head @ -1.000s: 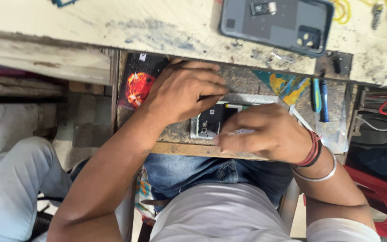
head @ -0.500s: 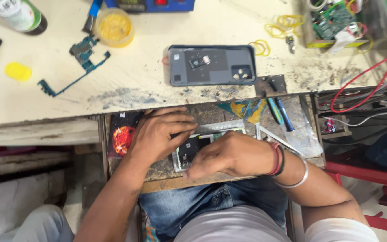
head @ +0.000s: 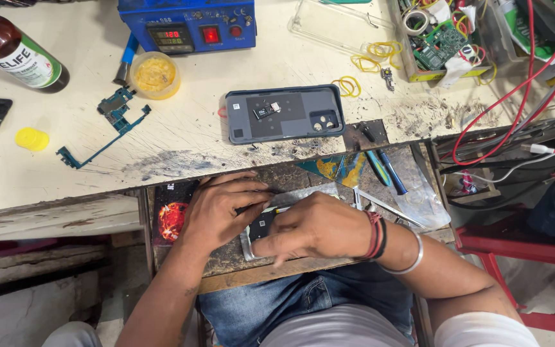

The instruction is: The person uses a screwdriver to remove screws from a disassembled mobile phone on a workbench. They repeatedly loosen and remove screws from the phone's internal frame and place them on the table. The phone remains open with its battery and circuitry exposed throughout the clip.

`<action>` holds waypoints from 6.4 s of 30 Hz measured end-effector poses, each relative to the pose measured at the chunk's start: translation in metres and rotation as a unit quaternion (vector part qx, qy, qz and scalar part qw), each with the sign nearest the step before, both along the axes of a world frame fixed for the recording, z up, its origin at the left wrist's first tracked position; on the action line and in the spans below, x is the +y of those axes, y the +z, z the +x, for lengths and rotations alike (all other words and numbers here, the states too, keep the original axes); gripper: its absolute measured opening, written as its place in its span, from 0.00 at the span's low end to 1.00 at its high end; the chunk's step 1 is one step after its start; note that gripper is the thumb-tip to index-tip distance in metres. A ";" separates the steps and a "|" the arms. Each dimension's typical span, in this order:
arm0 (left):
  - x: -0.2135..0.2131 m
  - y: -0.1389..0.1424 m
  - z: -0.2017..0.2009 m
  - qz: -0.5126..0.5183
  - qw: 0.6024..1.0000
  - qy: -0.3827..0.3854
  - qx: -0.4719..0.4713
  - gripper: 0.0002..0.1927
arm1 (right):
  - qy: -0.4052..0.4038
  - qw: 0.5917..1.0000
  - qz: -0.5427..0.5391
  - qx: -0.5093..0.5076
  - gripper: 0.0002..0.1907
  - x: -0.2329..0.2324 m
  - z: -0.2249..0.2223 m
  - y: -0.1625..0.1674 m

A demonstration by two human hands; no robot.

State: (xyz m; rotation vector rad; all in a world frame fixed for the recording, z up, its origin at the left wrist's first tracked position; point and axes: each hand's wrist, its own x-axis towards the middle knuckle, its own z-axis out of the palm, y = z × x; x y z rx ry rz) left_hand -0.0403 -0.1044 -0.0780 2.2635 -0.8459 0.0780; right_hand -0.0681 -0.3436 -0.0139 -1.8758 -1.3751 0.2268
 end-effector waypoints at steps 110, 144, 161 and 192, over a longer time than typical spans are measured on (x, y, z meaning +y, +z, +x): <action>0.021 -0.025 0.010 -0.069 0.996 0.047 0.031 0.14 | -0.231 0.962 0.033 -0.141 0.25 0.047 0.008 -0.049; 0.018 0.000 0.007 -0.074 0.994 0.038 0.078 0.18 | -0.197 0.977 -0.003 -0.085 0.23 0.047 0.017 -0.030; 0.017 -0.006 0.009 -0.063 0.996 0.042 0.049 0.20 | -0.244 0.961 -0.102 -0.081 0.20 0.053 0.012 -0.022; 0.020 0.000 0.007 -0.071 0.994 0.047 0.068 0.22 | -0.191 0.977 0.042 -0.088 0.19 0.049 0.007 -0.014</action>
